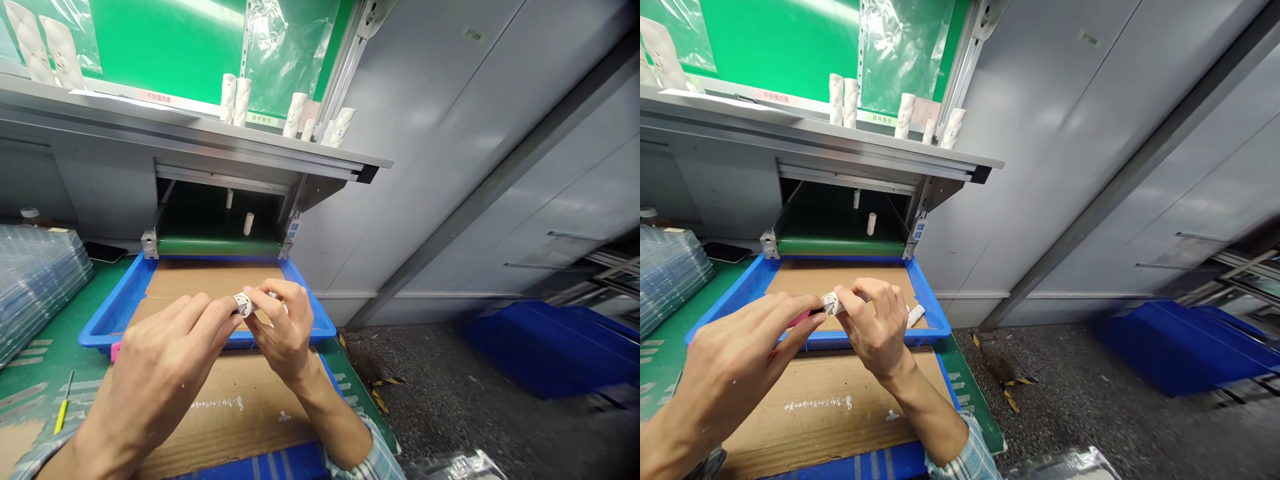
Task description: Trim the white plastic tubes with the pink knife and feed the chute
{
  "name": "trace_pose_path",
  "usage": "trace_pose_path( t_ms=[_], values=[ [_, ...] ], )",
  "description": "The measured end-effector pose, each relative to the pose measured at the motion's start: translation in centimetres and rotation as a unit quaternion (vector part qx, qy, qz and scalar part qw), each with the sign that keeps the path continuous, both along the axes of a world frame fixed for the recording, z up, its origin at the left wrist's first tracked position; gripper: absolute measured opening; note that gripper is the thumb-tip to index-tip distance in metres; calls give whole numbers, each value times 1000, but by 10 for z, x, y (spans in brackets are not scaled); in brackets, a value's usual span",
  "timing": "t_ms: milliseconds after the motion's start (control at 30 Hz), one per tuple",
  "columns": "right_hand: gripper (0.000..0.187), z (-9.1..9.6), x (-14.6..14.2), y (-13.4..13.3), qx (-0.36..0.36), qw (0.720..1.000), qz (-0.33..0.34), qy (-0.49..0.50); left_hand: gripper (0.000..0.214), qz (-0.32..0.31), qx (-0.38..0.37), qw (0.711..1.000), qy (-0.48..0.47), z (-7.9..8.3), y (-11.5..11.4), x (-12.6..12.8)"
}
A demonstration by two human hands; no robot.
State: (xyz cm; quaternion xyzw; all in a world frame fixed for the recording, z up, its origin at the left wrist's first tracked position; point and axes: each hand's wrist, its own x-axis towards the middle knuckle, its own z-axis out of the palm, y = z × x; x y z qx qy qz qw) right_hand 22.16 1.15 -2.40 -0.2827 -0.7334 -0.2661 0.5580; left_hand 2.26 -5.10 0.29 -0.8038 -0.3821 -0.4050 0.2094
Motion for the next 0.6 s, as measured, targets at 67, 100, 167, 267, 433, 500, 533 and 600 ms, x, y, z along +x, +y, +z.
trace_pose_path(
  t_ms=[67,100,167,267,433,500,533,600],
  values=[
    [15,1,0,-1,11,1000,-12,-2,14,0,-36,999,-18,-3,0,0],
    [16,1,0,-1,14,1000,-17,-4,14,-1,-57,998,-30,-4,-1,1],
    [19,1,0,-2,15,1000,-22,-7,14,-10,-98,993,-57,-3,-2,2],
    [22,0,0,-3,10,1000,-18,-5,17,-35,-141,985,-98,3,-2,5],
    [18,0,-1,-4,-24,999,34,17,22,-90,-174,971,-134,14,2,4],
    [18,1,-2,-4,-48,996,63,33,19,-88,-165,973,-134,14,4,1],
    [19,2,-2,-4,-61,994,79,41,20,-79,-158,975,-134,13,5,0],
    [23,3,-3,-5,-83,989,111,55,28,-64,-147,978,-134,11,8,-2]
  ],
)
